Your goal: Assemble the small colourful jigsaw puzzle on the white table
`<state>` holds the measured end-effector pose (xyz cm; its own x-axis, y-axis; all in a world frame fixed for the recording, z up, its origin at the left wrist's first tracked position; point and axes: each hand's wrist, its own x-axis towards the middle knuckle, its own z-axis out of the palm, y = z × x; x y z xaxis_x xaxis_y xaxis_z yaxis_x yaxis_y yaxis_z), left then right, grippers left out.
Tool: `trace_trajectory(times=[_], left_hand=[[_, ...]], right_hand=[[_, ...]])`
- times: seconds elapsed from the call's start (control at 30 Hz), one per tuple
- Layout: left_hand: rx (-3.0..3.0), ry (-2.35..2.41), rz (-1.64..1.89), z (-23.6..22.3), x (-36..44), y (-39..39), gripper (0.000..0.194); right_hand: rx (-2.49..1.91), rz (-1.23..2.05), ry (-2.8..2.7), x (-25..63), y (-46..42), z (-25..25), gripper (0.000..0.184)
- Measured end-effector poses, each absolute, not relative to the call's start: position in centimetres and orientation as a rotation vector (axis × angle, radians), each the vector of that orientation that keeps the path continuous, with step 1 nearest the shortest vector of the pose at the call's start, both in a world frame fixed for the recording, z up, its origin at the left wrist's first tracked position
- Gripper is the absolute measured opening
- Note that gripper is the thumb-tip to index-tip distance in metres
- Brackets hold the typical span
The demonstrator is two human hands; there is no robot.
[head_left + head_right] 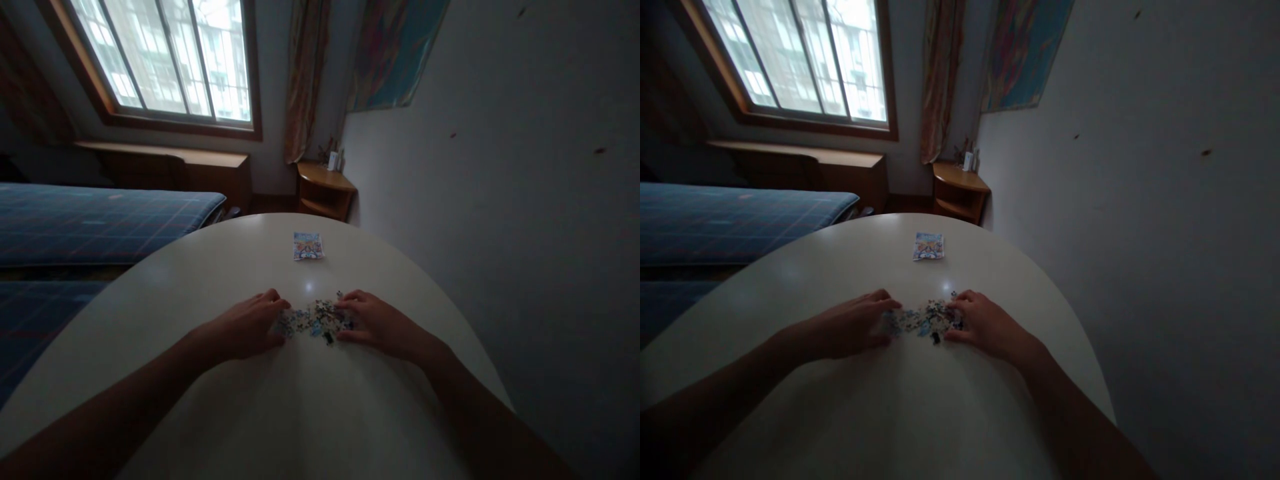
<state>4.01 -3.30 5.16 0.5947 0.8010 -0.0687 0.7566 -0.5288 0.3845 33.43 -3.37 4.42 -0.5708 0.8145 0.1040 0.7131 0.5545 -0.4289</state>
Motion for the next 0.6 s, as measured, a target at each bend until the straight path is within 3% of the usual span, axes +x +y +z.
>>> trace_trajectory(times=[0.13, 0.3, 0.5, 0.6], left_hand=[[2.401, 1.23, 0.226, 4.7, 4.7, -3.4, 0.031], [2.399, 1.314, 0.223, 4.7, 6.2, -3.5, 0.026], [2.51, 1.241, 0.277, 4.8, 6.8, -3.5, 0.038], [2.489, 1.114, 0.337, 4.6, 6.2, -3.1, 0.034]], right_hand=[[-1.187, 0.55, -2.451, 31.5, -3.6, 4.0, 0.023], [-1.196, 0.654, -2.283, 30.2, -3.5, 3.1, 0.009], [-1.196, 0.672, -2.132, 30.2, -3.0, 2.5, 0.021], [-1.195, 0.498, -2.272, 30.5, -3.2, 2.5, 0.056]])
